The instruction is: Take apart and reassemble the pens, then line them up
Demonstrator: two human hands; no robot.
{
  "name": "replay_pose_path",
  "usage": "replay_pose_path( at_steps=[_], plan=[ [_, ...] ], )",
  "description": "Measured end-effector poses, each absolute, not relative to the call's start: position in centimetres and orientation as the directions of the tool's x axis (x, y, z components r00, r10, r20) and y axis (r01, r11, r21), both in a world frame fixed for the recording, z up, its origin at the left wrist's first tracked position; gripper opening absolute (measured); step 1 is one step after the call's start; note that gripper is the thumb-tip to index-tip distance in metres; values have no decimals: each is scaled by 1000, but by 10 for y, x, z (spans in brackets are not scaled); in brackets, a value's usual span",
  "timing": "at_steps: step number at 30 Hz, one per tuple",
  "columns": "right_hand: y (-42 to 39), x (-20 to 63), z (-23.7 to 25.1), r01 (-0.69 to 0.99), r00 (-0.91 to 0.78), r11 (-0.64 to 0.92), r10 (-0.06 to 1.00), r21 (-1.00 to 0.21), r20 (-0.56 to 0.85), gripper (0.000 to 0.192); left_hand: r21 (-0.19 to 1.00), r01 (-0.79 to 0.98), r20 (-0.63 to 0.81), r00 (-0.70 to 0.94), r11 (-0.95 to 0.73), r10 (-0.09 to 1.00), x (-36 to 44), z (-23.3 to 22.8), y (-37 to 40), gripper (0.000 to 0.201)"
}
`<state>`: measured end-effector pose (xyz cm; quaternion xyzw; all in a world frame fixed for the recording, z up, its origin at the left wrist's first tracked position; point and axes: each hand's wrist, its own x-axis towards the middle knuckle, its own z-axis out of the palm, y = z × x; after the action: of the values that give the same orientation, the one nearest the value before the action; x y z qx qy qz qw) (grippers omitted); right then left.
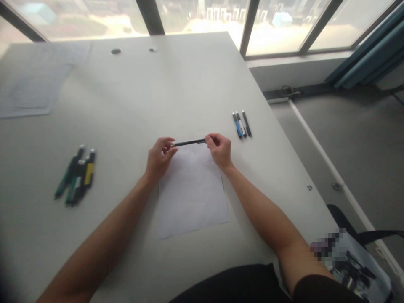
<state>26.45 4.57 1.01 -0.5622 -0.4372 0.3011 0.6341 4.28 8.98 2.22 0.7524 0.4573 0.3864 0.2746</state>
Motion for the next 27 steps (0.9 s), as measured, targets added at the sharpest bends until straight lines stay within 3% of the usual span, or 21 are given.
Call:
replay_pose_path(
  at_steps=[2,6,12,16,20,24,27],
  plan=[
    [46,265,10,109,441,186,872,-977,215,31,772,462,344,274,-437,898,43,22,90,27],
    [46,265,9,109,444,182,871,-977,212,31,750,507,340,254,-424,905,42,20,91,14],
    [46,264,9,118,444,174,871,-978,209,32,780,465,336,252,-418,907,42,20,91,29],
    [45,264,10,107,440,188,871,-976,216,30,758,505,334,241,-412,911,42,23,90,16],
    [45,264,10,102,449,182,869,-978,209,31,755,510,304,283,-411,910,42,26,89,32],
    [46,264,9,108,471,179,857,-978,209,32,794,472,312,227,-384,923,43,28,88,20],
    [47,264,8,111,481,186,850,-976,217,32,801,433,340,240,-414,909,43,28,89,24]
  ],
)
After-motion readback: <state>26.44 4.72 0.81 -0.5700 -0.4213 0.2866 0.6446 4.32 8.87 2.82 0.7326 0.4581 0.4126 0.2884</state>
